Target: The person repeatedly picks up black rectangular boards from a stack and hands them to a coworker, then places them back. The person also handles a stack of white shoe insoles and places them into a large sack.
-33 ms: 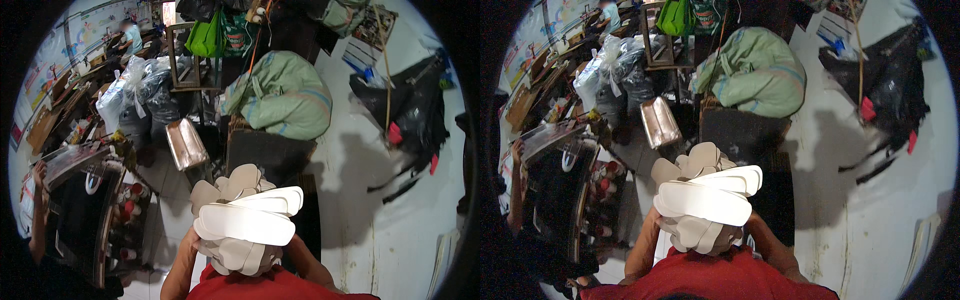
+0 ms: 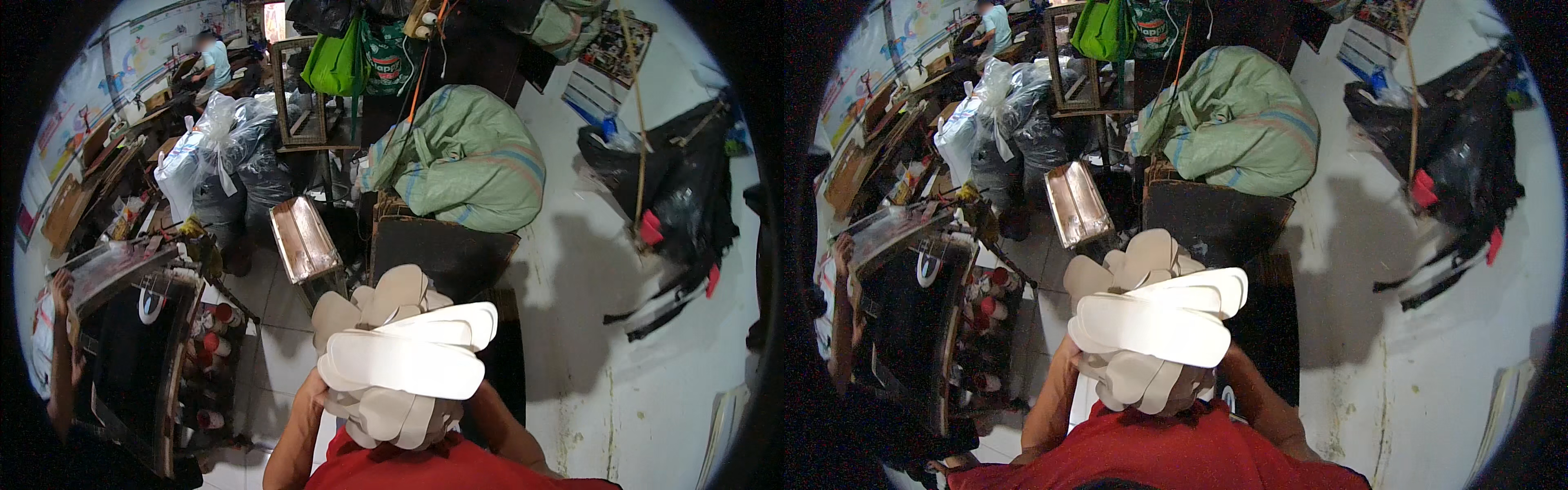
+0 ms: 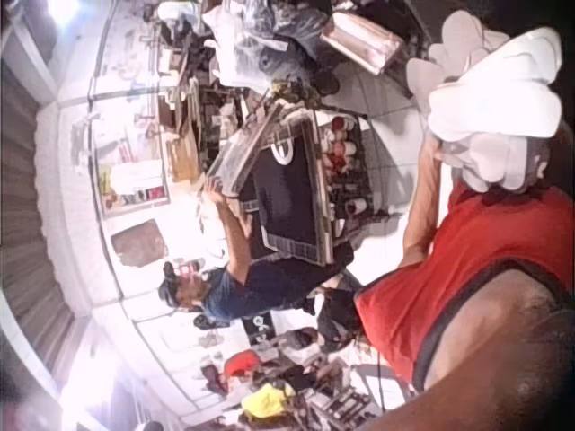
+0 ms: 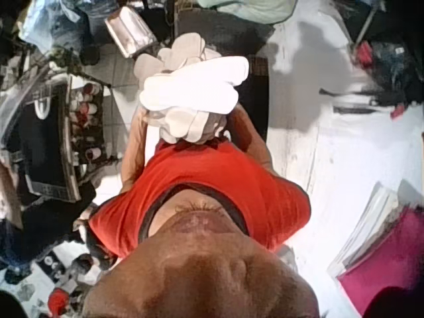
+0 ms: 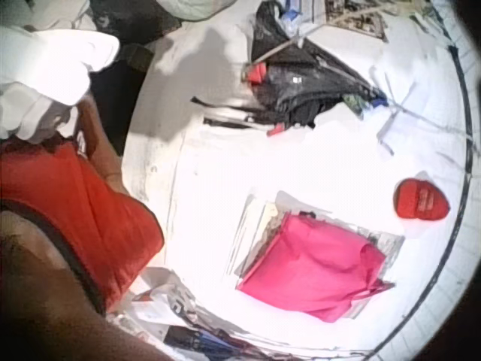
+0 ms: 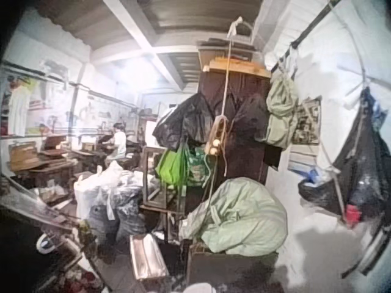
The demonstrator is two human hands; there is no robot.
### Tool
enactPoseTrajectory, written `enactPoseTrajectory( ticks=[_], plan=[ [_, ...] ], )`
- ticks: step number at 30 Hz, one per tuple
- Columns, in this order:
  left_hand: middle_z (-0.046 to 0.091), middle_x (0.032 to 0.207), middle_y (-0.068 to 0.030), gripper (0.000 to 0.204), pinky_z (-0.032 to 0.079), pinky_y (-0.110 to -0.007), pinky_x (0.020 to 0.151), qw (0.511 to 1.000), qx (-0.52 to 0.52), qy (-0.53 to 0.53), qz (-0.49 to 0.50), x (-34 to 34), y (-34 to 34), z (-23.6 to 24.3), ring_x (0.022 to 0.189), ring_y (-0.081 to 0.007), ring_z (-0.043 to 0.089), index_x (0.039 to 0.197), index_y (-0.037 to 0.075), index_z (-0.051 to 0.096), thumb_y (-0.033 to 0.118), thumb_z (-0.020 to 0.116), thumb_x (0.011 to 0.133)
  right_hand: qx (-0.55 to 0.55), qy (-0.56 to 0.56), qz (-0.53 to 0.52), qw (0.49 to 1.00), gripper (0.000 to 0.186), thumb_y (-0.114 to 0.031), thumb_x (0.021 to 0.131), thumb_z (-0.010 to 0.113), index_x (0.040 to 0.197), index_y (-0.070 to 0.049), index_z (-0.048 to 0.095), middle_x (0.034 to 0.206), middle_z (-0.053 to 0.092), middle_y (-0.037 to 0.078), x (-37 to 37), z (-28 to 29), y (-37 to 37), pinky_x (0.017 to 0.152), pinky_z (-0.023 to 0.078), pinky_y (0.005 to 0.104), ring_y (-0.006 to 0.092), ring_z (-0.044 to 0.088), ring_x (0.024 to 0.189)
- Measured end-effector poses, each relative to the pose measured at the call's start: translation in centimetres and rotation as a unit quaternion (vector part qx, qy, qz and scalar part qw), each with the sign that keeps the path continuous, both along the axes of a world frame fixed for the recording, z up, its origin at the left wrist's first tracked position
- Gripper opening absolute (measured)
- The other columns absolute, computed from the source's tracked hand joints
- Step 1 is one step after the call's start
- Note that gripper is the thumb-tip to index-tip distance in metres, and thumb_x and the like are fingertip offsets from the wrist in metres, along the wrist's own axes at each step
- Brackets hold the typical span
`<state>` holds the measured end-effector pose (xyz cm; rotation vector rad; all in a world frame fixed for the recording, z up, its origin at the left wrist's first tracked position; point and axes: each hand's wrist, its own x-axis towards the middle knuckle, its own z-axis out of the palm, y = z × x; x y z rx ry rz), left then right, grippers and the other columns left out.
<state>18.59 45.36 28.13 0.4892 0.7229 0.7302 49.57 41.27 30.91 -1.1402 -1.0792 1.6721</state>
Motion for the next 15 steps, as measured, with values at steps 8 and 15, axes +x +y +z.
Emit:
enactPoseTrajectory(
  ticks=[8,15],
  plan=[
    [0.059,0.112,-0.0120,0.052,0.048,-0.040,0.086,0.996,0.042,0.013,-0.077,-1.3,18.4,2.8,0.101,-0.0237,0.057,0.121,0.003,0.049,0.038,0.057,0.083,0.048,-0.141,0.032,0.988,0.061,-0.031,0.083,0.058,0.131,-0.001,0.036,0.134,0.039,0.015,-0.5,4.6,18.7,0.101,0.035,0.0365,0.0228,0.041,0.121],
    [0.059,0.111,-0.0116,0.050,0.048,-0.039,0.085,0.998,0.030,0.009,-0.057,0.2,23.8,2.3,0.100,-0.0231,0.057,0.121,0.003,0.050,0.035,0.058,0.083,0.075,-0.208,0.085,0.972,0.062,-0.032,0.083,0.058,0.131,-0.001,0.036,0.134,0.039,0.015,0.4,6.1,26.4,0.101,0.035,0.0362,0.0228,0.041,0.121]
  ],
)
